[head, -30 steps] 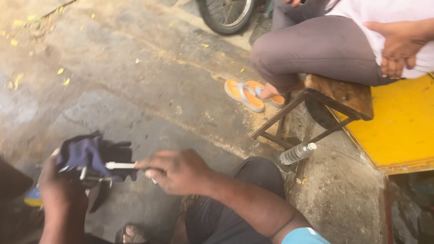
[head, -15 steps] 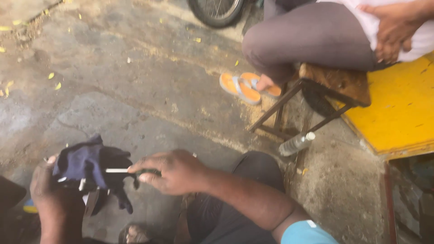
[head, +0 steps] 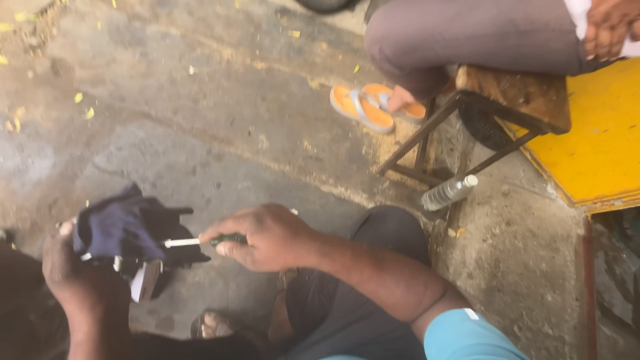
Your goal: Disassembling and cleaning a motorcycle carburetor using a screwdriver.
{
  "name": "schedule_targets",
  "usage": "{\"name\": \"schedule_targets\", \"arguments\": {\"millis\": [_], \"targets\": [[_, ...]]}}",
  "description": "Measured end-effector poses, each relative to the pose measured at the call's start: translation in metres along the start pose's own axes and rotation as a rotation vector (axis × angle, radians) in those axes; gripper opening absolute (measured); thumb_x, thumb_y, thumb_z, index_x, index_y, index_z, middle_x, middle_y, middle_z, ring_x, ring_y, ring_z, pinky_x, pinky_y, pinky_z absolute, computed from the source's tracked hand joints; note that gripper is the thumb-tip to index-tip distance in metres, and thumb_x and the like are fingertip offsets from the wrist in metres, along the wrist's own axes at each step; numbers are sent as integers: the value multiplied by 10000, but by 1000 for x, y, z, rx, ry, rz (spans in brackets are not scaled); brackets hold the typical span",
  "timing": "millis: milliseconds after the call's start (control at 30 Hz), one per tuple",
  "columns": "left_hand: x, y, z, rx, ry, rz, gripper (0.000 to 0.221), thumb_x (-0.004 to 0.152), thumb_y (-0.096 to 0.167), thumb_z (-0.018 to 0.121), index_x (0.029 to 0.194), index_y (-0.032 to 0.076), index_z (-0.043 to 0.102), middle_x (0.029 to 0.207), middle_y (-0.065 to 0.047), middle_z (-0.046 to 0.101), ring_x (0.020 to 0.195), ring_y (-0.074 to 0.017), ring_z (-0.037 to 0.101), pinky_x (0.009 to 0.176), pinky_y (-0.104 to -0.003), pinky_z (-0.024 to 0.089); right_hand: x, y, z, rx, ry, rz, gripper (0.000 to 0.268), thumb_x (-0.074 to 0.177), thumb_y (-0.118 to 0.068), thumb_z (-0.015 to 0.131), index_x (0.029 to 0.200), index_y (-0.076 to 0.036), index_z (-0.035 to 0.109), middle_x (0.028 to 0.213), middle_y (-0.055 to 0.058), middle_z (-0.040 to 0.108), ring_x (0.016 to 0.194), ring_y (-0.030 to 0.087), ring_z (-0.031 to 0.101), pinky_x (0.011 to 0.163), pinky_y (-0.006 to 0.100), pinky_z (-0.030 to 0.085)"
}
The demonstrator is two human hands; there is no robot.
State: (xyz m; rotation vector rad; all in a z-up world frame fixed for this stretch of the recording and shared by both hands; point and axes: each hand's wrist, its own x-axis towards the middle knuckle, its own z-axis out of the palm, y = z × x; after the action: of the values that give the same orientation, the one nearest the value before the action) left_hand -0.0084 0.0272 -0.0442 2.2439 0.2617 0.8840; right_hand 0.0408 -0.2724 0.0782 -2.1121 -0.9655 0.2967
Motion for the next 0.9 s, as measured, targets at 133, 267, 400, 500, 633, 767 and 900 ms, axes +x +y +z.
{"name": "schedule_targets", "arguments": {"millis": [133,267,400,500,633,767,900], "targets": [[19,26,4,-1196,1,-682,246,1129,287,554,1173,50,605,1179,-68,604,1134,-207,597,1065,-377,525,0,2,-3,31,3,-34,285,949,-250,684,1231,-236,716,1079,43,768,905,205,753,779,343,602],[30,64,-6,-1024,28,-874,367,951,343,619,1252,133,607,1231,-87,658,1077,-249,689,849,-390,580,3,2,-14,-183,69,-52,235,940,-233,704,1172,-256,738,954,55,726,794,248,712,685,381,571],[15,43,14,-963,31,-921,368,940,311,655,1257,188,512,1148,-61,626,921,-208,641,671,-333,549,0,-9,-14,-266,93,-11,235,936,-241,736,1168,-204,743,975,54,745,698,232,692,635,371,539],[8,34,25,-1002,64,-694,376,947,344,707,1211,123,557,977,-80,627,613,-133,557,461,-268,418,0,-15,-10,-86,-39,32,258,955,-199,704,1209,-165,735,963,53,758,672,143,669,649,314,536],[16,40,15,-926,107,-692,382,952,369,712,1198,101,596,919,-65,620,559,-103,559,443,-257,437,3,17,7,211,-105,96,279,964,-166,678,1238,-143,724,895,64,745,707,69,623,664,268,525],[20,52,1,-873,116,-607,372,952,330,714,1200,96,564,894,-54,617,527,-94,550,406,-251,410,9,13,7,259,-89,174,282,957,-163,685,1235,-161,738,887,81,727,698,67,611,645,269,511],[21,54,6,-837,56,-639,373,928,283,749,1171,78,553,830,-50,634,492,-106,608,401,-251,470,11,-12,-6,-273,129,62,262,927,-205,733,1188,-212,761,930,59,776,649,155,672,614,315,525]]}}
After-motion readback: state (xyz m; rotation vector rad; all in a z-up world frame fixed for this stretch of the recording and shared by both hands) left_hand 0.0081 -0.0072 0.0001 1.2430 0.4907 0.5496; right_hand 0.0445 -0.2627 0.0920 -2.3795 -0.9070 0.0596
